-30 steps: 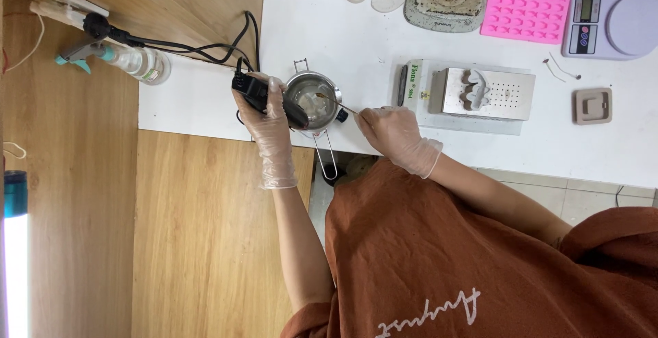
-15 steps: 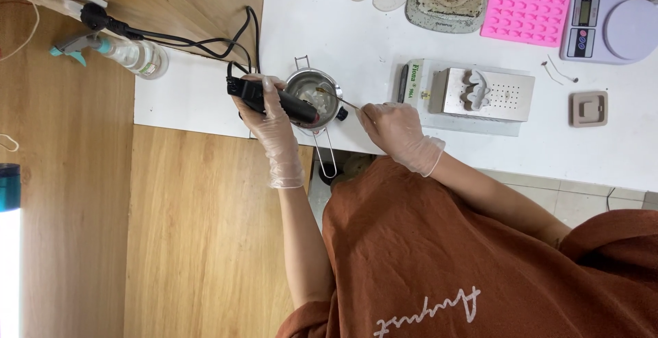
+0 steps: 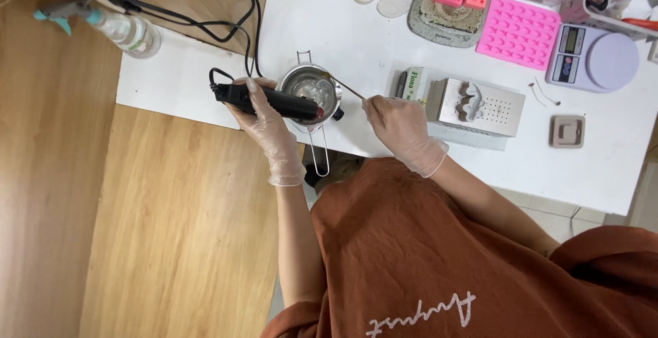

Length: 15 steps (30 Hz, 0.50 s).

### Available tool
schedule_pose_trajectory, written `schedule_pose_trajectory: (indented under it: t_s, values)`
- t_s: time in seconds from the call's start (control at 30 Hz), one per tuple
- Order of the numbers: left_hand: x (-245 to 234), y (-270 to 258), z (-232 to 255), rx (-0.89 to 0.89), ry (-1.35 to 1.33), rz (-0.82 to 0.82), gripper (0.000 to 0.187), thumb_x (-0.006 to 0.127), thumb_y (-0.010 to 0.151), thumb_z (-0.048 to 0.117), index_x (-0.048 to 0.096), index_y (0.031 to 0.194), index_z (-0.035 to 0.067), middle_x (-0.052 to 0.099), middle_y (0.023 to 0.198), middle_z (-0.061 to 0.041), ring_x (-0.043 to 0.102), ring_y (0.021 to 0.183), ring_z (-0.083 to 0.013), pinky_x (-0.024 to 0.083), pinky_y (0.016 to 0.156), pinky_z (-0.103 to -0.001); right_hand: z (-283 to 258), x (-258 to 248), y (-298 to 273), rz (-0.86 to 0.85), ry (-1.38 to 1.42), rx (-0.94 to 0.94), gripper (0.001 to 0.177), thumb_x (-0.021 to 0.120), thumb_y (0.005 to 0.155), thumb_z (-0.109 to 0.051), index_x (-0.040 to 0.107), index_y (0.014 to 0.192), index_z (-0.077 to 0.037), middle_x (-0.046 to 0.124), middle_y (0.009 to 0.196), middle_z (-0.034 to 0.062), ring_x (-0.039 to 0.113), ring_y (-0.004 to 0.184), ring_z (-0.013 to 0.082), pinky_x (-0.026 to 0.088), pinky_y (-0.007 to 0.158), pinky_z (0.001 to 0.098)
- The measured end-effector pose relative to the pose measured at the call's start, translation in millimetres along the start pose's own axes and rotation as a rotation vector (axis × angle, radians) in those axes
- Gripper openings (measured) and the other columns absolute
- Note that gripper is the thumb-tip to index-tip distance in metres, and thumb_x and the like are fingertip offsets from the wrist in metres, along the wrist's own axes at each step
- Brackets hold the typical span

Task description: The recorder cleans a silicone mold and then uses a heat gun and spoon to melt and stir wax in a pot.

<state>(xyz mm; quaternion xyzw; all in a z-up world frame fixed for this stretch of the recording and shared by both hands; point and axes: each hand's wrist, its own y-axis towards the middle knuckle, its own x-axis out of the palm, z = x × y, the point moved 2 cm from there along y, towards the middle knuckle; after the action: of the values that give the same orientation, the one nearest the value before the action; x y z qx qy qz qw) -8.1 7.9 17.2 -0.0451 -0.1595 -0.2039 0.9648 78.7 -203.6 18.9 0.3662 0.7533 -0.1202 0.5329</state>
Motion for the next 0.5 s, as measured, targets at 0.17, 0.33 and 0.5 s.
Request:
schedule_pose_trajectory:
  t_s: [0.17, 0.33, 0.5]
  values:
    - [-1, -3, -9, -0.008, -0.069, 0.033, 0.02, 0.061, 0.106, 0.025, 0.052, 0.115, 0.009, 0.063, 0.091, -0.002, 0.059, 0.089, -0.0131, 0.052, 0.091, -0.033, 4, 1, 1, -0.075, 0.033, 0.025, 0.033, 0.059, 0.108, -0.021, 0.073, 0.085, -0.002, 0.069, 0.06, 0.0048, 0.057, 0.039, 0.0131, 0.044, 0.036, 0.0303]
    - [3, -6, -12, -0.037, -0.119, 0.08, 0.019, 0.062, 0.105, 0.025, 0.053, 0.113, 0.009, 0.062, 0.09, -0.001, 0.058, 0.088, -0.0121, 0.052, 0.089, -0.032, 3, -4, 2, -0.142, 0.023, 0.042, 0.03, 0.058, 0.107, -0.02, 0.075, 0.091, -0.002, 0.071, 0.062, 0.0055, 0.059, 0.038, 0.0132, 0.045, 0.034, 0.0291]
    - [-2, -7, -15, -0.001, -0.174, 0.127, 0.02, 0.064, 0.105, 0.027, 0.053, 0.109, 0.011, 0.06, 0.087, 0.0, 0.059, 0.086, -0.0122, 0.051, 0.087, -0.032, 3, -8, 6, -0.134, 0.065, -0.024, 0.028, 0.058, 0.108, -0.018, 0.075, 0.093, -0.001, 0.074, 0.067, 0.0052, 0.065, 0.046, 0.0116, 0.05, 0.041, 0.0268]
